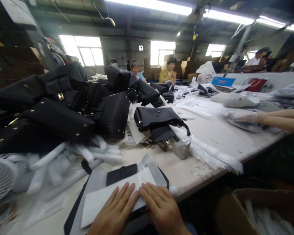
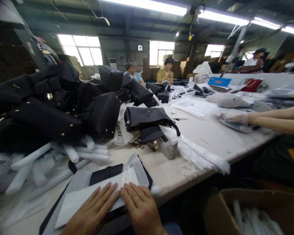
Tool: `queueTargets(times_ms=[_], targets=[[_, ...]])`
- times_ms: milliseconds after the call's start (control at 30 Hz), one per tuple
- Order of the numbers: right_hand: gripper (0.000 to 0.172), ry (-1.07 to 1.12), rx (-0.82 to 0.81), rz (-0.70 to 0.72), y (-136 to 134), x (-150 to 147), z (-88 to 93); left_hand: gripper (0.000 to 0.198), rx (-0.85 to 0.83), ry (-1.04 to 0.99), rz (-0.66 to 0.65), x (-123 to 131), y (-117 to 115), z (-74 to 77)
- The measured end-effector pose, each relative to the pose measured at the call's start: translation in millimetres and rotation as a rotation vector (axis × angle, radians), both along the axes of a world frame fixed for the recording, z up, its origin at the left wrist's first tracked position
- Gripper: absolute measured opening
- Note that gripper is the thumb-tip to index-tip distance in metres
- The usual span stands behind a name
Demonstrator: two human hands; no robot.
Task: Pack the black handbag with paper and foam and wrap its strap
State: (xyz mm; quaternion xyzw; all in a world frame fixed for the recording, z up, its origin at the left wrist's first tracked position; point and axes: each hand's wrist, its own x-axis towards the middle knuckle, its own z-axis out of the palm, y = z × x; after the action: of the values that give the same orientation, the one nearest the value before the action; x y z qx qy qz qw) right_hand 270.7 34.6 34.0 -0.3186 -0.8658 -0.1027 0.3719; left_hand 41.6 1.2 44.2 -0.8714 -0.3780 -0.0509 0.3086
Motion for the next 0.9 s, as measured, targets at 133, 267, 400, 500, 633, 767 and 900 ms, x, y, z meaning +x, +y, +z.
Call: queueTargets(times_ms=[133, 267, 400, 500, 633, 767, 900], targets=[[0.038, -0.057, 0.037, 0.08, 5, 12, -2.6, 0.065, -0.018, 0.017, 0.024, 4, 3, 0.9], [0.036, -0.018, 0.037, 0.102, 4, 16, -7.4, 0.061, -0.03, -0.044, 0.012, 6, 2, -5.0], [0.034, 0.084, -0.044, 0.075, -1, 10, -6.7, 0.067, -0.087, -0.094, 0.091, 17, 0, -1.8], [0.029, 0.146, -0.101, 0.058, -3, 6, -5.1, 0.074, -0.096, -0.115, 0.15, 28, -3, 1.7], [0.029, 0.134, -0.198, 0.138, -6, 17, 1.3, 0.072, -0.156, -0.169, 0.177, 34, -7, 1.3], [0.035, 0.181, -0.356, 0.201, -7, 39, 16.5, 0.076, -0.178, -0.171, 0.197, 34, -10, 2.6], [0.028, 0.143, -0.352, 0.173, 0, 48, 27.9, 0.078, -0.19, -0.168, 0.199, 36, -12, 7.1]])
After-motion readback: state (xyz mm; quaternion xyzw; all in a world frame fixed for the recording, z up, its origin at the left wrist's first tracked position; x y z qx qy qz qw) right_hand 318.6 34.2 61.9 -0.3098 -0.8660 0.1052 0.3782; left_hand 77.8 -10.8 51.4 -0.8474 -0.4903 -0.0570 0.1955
